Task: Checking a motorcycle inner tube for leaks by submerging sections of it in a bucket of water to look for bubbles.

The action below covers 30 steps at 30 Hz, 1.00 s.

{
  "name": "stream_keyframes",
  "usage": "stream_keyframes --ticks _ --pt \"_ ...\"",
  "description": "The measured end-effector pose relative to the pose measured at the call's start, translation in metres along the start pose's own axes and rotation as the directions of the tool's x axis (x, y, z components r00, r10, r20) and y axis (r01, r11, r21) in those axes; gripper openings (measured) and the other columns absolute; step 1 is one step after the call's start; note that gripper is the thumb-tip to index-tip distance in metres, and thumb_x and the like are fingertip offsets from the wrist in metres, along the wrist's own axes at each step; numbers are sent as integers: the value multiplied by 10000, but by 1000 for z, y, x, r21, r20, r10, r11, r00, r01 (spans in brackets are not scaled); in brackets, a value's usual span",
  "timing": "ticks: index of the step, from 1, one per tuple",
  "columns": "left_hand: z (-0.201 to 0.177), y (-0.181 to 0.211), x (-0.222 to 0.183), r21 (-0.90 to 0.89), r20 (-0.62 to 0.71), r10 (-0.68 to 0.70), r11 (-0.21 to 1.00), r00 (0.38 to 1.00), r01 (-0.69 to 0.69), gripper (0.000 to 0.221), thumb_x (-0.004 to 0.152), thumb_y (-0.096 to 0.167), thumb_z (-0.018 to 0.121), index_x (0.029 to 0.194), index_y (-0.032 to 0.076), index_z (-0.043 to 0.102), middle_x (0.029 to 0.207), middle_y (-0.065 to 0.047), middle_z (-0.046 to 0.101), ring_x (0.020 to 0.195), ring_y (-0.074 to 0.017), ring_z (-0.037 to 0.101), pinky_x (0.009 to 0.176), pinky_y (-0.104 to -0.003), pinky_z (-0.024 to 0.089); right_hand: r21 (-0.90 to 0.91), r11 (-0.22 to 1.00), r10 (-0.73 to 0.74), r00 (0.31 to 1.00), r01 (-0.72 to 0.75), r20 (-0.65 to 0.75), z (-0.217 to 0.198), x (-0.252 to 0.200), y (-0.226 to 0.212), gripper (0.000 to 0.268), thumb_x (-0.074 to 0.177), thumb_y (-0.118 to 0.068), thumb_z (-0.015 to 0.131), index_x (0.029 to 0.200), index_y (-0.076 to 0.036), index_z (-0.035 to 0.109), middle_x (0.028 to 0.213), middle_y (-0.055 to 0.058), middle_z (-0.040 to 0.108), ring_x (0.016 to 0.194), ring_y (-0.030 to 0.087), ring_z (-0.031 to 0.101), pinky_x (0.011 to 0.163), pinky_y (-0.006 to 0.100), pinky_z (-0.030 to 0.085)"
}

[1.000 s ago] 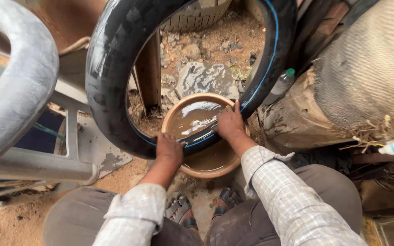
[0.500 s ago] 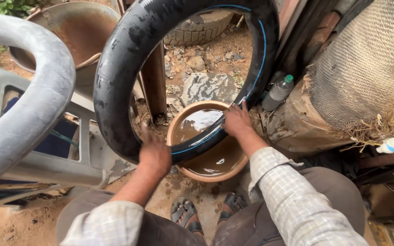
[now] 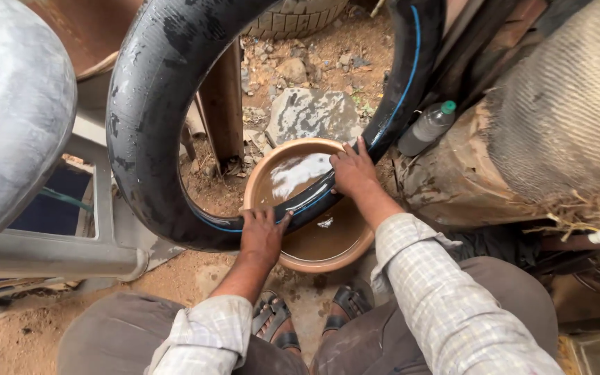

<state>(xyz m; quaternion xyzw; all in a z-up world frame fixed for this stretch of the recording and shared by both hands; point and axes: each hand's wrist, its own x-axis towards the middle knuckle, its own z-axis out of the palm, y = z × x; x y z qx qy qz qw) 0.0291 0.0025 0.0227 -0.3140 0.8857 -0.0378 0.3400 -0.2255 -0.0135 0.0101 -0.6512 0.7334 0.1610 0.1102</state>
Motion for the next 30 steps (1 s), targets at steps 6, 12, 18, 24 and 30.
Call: stream_keyframes --ticks 6,12,18,24,30 --pt "-15 5 25 -74 130 20 997 991 -10 606 1046 265 463 1621 331 284 1546 -175 398 1375 -418 412 1041 -610 331 -96 994 -46 999 47 18 1 14 -2 798 684 -497 915 1313 -128 591 1261 68 666 1347 254 518 1283 524 112" --pt "-22 12 42 -93 165 26 996 986 -11 422 1098 247 427 1500 235 554 1430 -141 546 1333 -410 488 952 -643 388 -141 989 -54 994 39 -98 44 36 -8 778 638 -455 936 1270 -141 608 1177 53 678 1233 252 557 1180 545 256" --pt "-9 24 67 -65 200 20 998 980 -7 419 1059 258 474 1427 113 611 1431 -180 528 1301 -426 486 874 -661 398 -206 977 -58 997 47 -49 32 29 -19 720 632 -427 906 1228 -139 623 1173 33 659 1216 221 537 1054 445 336" --pt "-20 20 68 -113 254 37 994 966 -8 445 1047 298 503 1438 106 593 1452 -153 509 1337 -415 449 877 -673 396 -227 973 -73 989 43 -130 77 48 -18 271 934 -195 564 1187 -155 653 1158 33 684 1187 224 558 1042 450 347" --pt "-18 21 71 -104 271 33 995 962 -5 472 1045 310 513 1465 104 575 1468 -151 497 1329 -415 462 874 -666 389 -240 970 -65 989 31 -134 79 48 -20 263 928 -190 588 1181 -150 650 1168 37 674 1190 225 551 1033 449 343"
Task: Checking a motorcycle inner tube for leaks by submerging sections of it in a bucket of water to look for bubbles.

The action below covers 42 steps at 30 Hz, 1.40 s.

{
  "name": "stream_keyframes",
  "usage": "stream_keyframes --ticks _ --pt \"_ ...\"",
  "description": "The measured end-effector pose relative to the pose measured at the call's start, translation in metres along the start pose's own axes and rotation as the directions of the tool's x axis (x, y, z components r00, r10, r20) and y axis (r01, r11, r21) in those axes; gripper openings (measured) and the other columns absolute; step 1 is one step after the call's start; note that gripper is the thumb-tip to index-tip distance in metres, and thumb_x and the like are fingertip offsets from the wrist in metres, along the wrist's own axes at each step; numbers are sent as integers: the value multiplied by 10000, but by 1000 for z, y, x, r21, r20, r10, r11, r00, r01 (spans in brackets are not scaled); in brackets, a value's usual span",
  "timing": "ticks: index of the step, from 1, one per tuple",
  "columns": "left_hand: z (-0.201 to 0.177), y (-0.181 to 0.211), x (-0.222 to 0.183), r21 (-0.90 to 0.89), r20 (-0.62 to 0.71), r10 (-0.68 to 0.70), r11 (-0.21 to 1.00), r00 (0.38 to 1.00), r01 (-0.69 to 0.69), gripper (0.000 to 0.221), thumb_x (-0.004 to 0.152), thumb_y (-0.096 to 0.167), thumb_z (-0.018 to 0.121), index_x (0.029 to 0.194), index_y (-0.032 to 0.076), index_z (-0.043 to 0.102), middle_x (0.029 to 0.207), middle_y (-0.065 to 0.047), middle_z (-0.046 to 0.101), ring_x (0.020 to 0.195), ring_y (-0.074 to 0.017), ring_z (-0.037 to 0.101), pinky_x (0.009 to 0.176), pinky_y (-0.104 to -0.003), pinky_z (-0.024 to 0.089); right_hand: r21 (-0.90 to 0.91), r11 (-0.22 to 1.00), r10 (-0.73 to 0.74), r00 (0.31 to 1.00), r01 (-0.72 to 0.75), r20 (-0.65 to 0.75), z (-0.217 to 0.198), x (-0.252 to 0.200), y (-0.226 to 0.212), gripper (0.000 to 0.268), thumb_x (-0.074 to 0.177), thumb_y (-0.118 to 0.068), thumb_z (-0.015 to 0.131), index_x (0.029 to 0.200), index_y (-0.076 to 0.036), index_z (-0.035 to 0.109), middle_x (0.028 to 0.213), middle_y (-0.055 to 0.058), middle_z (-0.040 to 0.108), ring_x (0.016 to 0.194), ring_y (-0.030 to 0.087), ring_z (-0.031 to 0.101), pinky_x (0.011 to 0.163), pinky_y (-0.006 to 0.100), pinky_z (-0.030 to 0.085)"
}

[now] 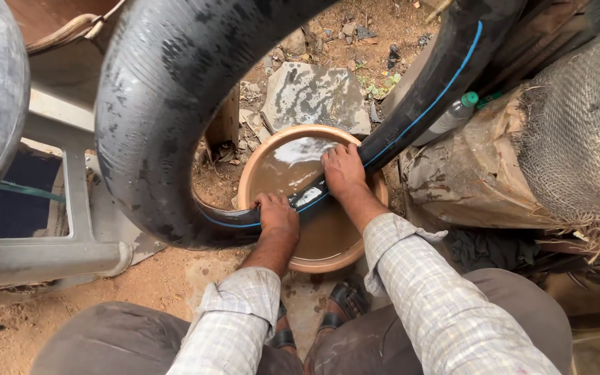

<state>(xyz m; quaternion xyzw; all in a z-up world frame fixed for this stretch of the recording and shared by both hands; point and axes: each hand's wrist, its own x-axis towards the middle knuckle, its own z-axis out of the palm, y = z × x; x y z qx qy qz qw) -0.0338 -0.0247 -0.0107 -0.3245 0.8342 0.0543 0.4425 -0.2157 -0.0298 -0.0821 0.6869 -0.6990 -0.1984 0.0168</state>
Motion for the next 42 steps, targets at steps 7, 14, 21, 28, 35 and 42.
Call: stream_keyframes --ticks 7,14,21,28,35,42 --pt "-11 -3 -23 80 25 35 996 999 -37 491 1042 338 535 1473 106 575 1455 -166 514 1329 -400 474 920 -639 384 -26 1000 3 993 0 115 -17 -7 -2 357 921 -198 590 1267 -119 615 1175 57 658 1212 228 530 1084 486 300" --pt "15 3 -13 33 -107 1 999 994 3 453 1051 313 498 1462 142 584 1498 -131 490 1381 -400 437 1001 -662 344 29 1000 5 1000 -6 15 -11 -20 1 315 965 -180 545 1261 -129 637 1187 82 677 1275 289 527 1226 603 141" --pt "20 -5 -32 10 -179 -31 999 983 34 418 1065 270 444 1445 195 601 1509 -98 512 1407 -364 444 1067 -639 300 98 995 30 998 -25 -47 -14 -39 3 321 944 -207 590 1246 -120 654 1272 98 659 1373 306 477 1242 622 102" --pt "22 -27 -79 71 -292 -59 994 954 83 420 1091 279 378 1449 228 591 1473 -112 561 1366 -366 511 1089 -597 288 216 975 42 999 -47 28 -73 -73 -4 642 792 -450 805 1310 -117 624 1446 84 562 1428 270 405 1231 600 72" --pt "-20 -75 -178 355 -194 -77 924 978 144 526 1050 435 449 1411 87 609 1504 -225 504 1448 -433 378 1142 -738 -42 402 912 2 983 -76 182 -108 -85 -7 654 859 -450 784 1403 -154 572 1522 77 500 1500 257 329 1271 547 35" --pt "-36 -64 -199 401 -111 -35 913 993 77 664 1074 469 439 1647 185 259 1602 -241 395 1492 -409 339 1202 -697 -49 416 882 173 973 -221 149 -104 -78 28 584 902 -403 760 1415 -176 599 1580 43 493 1555 222 311 1321 496 41"
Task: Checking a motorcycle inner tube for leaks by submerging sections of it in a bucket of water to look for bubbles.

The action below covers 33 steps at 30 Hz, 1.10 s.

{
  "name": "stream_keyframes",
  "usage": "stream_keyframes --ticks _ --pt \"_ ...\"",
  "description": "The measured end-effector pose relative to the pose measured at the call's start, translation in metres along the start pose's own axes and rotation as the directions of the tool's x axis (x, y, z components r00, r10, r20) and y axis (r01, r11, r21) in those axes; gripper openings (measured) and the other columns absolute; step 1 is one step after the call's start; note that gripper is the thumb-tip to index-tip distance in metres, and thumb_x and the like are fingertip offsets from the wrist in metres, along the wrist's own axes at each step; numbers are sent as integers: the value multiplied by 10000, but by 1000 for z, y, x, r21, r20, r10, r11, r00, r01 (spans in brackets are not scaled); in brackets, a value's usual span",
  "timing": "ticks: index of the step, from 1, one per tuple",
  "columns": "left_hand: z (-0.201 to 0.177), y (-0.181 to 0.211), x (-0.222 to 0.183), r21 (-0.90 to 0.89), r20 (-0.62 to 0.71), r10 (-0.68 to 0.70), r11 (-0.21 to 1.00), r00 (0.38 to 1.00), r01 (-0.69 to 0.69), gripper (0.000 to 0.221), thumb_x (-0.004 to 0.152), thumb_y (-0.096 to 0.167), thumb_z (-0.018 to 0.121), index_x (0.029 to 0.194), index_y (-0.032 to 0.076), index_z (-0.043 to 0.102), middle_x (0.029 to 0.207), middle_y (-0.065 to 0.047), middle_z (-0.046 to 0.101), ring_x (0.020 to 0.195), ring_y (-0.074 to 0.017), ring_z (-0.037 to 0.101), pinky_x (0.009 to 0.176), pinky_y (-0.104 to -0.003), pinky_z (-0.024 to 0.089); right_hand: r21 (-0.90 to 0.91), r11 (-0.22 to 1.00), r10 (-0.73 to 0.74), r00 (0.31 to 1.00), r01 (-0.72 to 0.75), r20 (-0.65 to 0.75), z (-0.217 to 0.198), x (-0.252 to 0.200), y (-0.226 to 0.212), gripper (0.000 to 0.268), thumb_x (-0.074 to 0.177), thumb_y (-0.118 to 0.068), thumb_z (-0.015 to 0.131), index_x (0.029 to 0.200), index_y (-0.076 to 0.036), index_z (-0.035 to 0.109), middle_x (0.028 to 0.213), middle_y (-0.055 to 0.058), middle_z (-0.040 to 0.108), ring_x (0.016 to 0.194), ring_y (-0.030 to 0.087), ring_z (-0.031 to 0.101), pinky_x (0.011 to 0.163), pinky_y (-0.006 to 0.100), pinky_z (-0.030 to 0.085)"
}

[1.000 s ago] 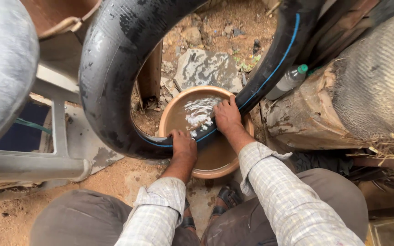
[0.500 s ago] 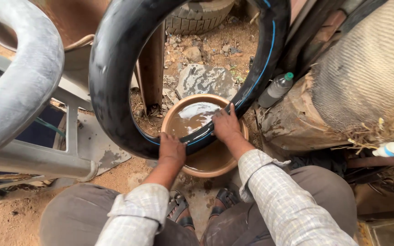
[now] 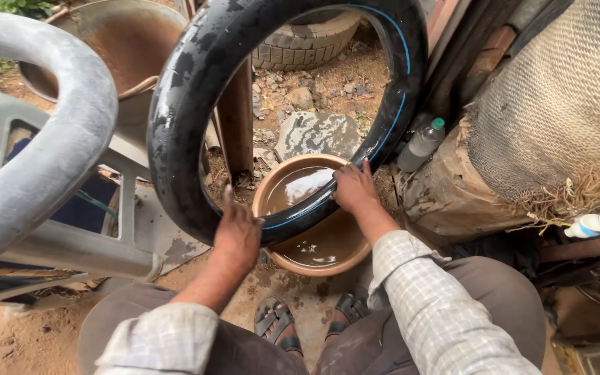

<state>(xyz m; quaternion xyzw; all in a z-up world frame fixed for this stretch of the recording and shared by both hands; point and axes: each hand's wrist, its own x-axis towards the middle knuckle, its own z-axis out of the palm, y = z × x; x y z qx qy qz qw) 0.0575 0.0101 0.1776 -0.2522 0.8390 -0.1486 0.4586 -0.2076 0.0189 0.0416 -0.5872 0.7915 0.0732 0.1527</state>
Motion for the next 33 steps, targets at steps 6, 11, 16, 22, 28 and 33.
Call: stream_keyframes --ticks 6,11,16,22,28,33 --pt "36 53 76 -169 -115 -8 986 993 -11 644 1086 388 399 1651 326 97 1663 -221 239 1504 -460 272 1185 -714 24 -108 992 -56 998 58 23 7 9 4 777 852 -481 767 1516 -206 471 1636 54 347 1552 234 195 1273 504 -3" --pt "48 64 99 -193 -104 -16 981 994 -5 672 1084 335 422 1667 315 88 1622 -275 295 1428 -508 357 1118 -696 199 -179 979 -85 994 95 67 -3 19 1 771 788 -553 811 1424 -188 576 1510 61 479 1505 247 287 1281 529 -13" --pt "41 63 113 -207 -52 38 977 998 -48 803 1014 374 514 1683 290 78 1600 -316 312 1353 -493 427 1049 -631 304 -263 951 -138 985 161 102 4 44 -3 678 713 -559 874 1263 -193 720 1401 53 561 1459 259 365 1277 557 31" --pt "37 73 143 -324 -39 25 945 999 -36 533 1122 243 371 1642 299 271 1541 -213 420 1377 -463 422 1018 -689 340 -244 955 -146 982 171 116 24 61 -1 831 645 -560 911 1350 -216 637 1335 56 599 1409 258 420 1278 547 58" --pt "28 81 168 -340 12 62 939 998 -54 558 1049 317 445 1591 217 361 1547 -196 376 1404 -447 359 957 -689 348 -377 911 -139 985 167 99 46 74 -4 857 651 -589 901 1352 -186 618 1303 70 609 1358 256 454 1221 561 140" --pt "27 93 185 -379 32 41 925 999 -26 458 1092 304 411 1504 139 525 1505 -182 452 1383 -439 410 928 -717 365 -395 904 -149 986 166 73 39 67 -14 623 743 -383 842 1302 -181 656 1264 60 634 1306 253 498 1196 563 210"
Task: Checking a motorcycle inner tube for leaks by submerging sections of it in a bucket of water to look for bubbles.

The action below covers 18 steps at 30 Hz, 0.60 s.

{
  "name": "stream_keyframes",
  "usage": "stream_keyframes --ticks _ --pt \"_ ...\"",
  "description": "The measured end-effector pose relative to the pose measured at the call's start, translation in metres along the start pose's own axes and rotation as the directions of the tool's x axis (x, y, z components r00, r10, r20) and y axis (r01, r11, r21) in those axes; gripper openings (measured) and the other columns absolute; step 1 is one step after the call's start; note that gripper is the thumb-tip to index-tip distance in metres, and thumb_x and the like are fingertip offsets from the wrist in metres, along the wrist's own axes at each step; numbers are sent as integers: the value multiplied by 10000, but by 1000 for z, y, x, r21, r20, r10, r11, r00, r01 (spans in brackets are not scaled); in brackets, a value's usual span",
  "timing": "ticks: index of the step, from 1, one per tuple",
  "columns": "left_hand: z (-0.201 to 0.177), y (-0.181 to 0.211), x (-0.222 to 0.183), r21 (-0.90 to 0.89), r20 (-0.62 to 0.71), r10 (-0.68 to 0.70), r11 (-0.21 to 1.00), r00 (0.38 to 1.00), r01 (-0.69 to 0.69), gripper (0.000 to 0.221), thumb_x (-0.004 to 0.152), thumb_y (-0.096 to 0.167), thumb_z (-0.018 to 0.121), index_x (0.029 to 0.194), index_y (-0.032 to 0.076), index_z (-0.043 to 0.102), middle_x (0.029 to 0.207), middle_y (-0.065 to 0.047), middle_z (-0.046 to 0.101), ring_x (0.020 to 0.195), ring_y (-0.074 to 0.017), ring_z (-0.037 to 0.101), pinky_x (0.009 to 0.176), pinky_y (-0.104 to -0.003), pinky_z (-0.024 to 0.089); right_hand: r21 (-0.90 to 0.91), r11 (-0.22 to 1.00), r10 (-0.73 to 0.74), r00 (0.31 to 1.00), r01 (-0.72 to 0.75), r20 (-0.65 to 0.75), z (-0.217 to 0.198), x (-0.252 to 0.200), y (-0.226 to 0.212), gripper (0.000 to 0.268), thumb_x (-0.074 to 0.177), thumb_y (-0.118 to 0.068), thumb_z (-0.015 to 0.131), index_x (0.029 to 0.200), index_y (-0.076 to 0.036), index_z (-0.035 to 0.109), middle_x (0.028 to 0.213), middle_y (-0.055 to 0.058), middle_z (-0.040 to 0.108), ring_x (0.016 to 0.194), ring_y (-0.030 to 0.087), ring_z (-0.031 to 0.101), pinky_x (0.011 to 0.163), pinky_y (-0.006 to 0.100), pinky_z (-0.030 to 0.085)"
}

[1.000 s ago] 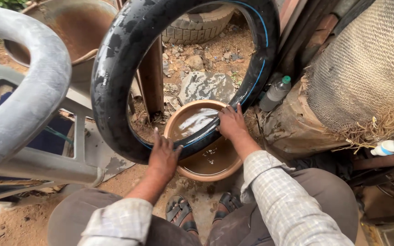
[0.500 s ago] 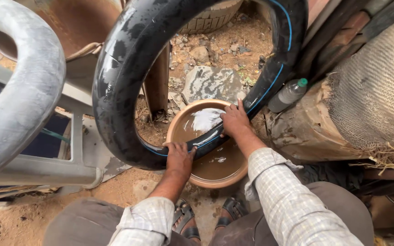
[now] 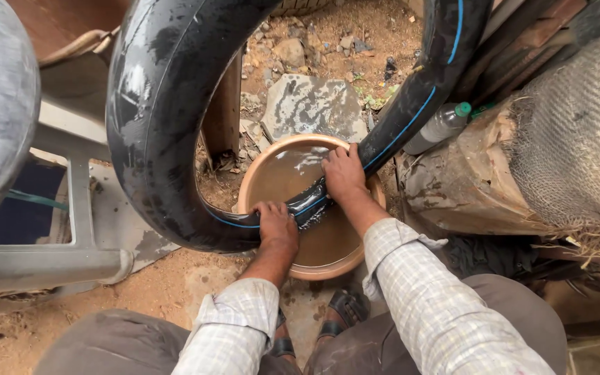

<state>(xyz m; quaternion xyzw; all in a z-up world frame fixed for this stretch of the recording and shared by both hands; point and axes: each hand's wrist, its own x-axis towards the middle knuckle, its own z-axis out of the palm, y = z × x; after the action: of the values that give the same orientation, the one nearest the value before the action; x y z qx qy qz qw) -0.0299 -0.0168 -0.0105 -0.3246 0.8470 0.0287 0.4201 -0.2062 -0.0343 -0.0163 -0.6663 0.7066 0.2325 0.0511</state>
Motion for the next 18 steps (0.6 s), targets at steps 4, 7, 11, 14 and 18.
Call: stream_keyframes --ticks 4,7,11,14,18 --pt "-6 -1 -1 15 44 23 1000 999 -23 517 1068 351 450 1517 102 507 1510 -192 443 1376 -436 411 923 -707 351 -28 999 12 996 -15 -92 43 25 -4 318 931 -253 653 1243 -201 685 1252 71 642 1281 261 513 1180 587 225" --pt "-2 2 4 3 14 9 1000 1000 -9 518 1062 334 463 1511 81 520 1498 -185 454 1359 -433 419 908 -713 353 -62 998 8 997 -12 -77 40 24 -7 315 965 -226 568 1255 -179 681 1246 72 645 1287 266 506 1174 583 232" --pt "-9 1 -2 33 57 20 999 998 -22 532 1055 356 475 1506 78 518 1500 -201 439 1360 -455 402 894 -705 362 -66 998 12 999 -15 -53 38 22 -8 325 938 -245 608 1251 -183 671 1243 84 643 1294 280 491 1167 577 229" --pt "-7 2 -2 34 34 16 999 999 -17 532 1055 356 471 1505 75 512 1490 -215 441 1351 -465 407 893 -715 366 -64 998 7 998 -11 -65 40 19 -7 348 917 -259 657 1254 -171 673 1258 79 643 1307 277 494 1184 566 228" --pt "-11 2 -14 82 11 33 996 999 -34 552 1071 385 436 1503 50 518 1472 -245 459 1329 -477 433 904 -700 366 -56 998 11 999 -14 -47 32 13 -6 527 805 -350 771 1281 -161 647 1289 75 616 1333 283 467 1191 558 192"
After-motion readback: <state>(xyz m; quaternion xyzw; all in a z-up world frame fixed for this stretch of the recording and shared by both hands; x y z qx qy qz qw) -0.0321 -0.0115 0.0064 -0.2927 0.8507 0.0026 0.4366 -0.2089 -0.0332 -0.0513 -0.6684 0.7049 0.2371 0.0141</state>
